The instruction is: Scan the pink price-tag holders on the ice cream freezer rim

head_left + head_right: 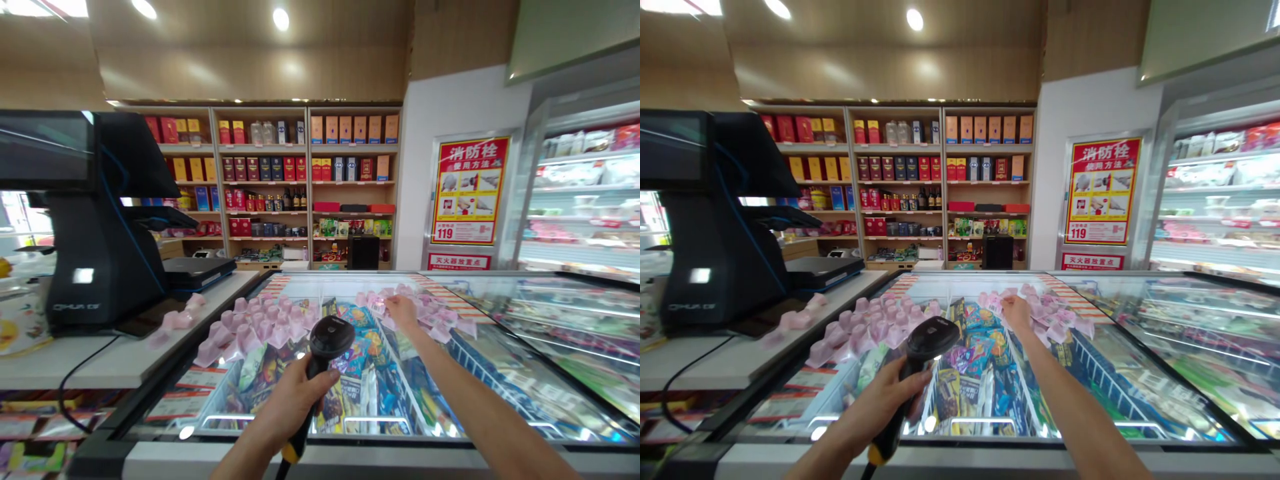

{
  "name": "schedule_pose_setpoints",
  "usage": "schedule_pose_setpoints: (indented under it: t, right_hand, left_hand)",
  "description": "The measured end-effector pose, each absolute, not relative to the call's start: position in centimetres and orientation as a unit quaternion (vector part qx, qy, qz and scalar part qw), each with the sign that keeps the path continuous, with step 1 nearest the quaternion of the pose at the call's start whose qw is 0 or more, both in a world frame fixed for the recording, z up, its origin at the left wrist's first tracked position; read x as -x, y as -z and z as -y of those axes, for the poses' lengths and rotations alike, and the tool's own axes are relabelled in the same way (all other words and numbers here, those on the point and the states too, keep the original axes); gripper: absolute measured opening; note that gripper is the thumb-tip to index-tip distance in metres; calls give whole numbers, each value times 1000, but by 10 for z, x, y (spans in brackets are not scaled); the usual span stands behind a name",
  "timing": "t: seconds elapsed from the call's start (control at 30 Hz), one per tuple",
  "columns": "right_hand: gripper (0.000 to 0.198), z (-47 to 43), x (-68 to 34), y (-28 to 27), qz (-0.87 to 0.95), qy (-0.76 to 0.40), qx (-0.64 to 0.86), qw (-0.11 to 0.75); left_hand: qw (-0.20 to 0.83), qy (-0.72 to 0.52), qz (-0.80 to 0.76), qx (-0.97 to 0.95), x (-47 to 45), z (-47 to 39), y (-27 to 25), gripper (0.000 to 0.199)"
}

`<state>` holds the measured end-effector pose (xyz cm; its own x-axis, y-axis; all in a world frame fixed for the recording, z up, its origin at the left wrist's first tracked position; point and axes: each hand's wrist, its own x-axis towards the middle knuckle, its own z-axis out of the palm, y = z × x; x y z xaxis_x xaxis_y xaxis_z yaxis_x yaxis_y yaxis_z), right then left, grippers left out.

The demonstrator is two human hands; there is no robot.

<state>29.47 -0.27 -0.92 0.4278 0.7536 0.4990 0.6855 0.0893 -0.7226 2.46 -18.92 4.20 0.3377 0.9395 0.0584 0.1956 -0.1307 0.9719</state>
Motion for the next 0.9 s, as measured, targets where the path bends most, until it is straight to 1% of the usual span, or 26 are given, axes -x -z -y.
schedule_pose_setpoints:
  t: [0.2, 0.4, 0.47, 0.63, 0.77, 0.9]
  right_hand:
    - [19, 7, -284, 8, 536, -73, 686, 486]
    - [19, 11, -279, 2, 544, -60, 695, 466]
    - [19, 13, -278, 0, 550, -43, 701, 452]
    - [15, 19, -260, 8, 599, 50, 692, 400]
    - [15, 23, -234, 19, 654, 93, 665, 349]
    - [18, 22, -207, 29, 715, 121, 623, 292]
  left_hand:
    - [498, -389, -467, -618, -22, 187, -47, 26]
    - [515, -401, -474, -592, -21, 191, -52, 24]
    - [512, -412, -468, -591, -20, 189, -52, 25]
    - [475, -460, -475, -581, -12, 164, -44, 29]
    - [469, -486, -487, -554, -15, 142, -37, 29]
    - [470, -501, -478, -547, -27, 133, -36, 27]
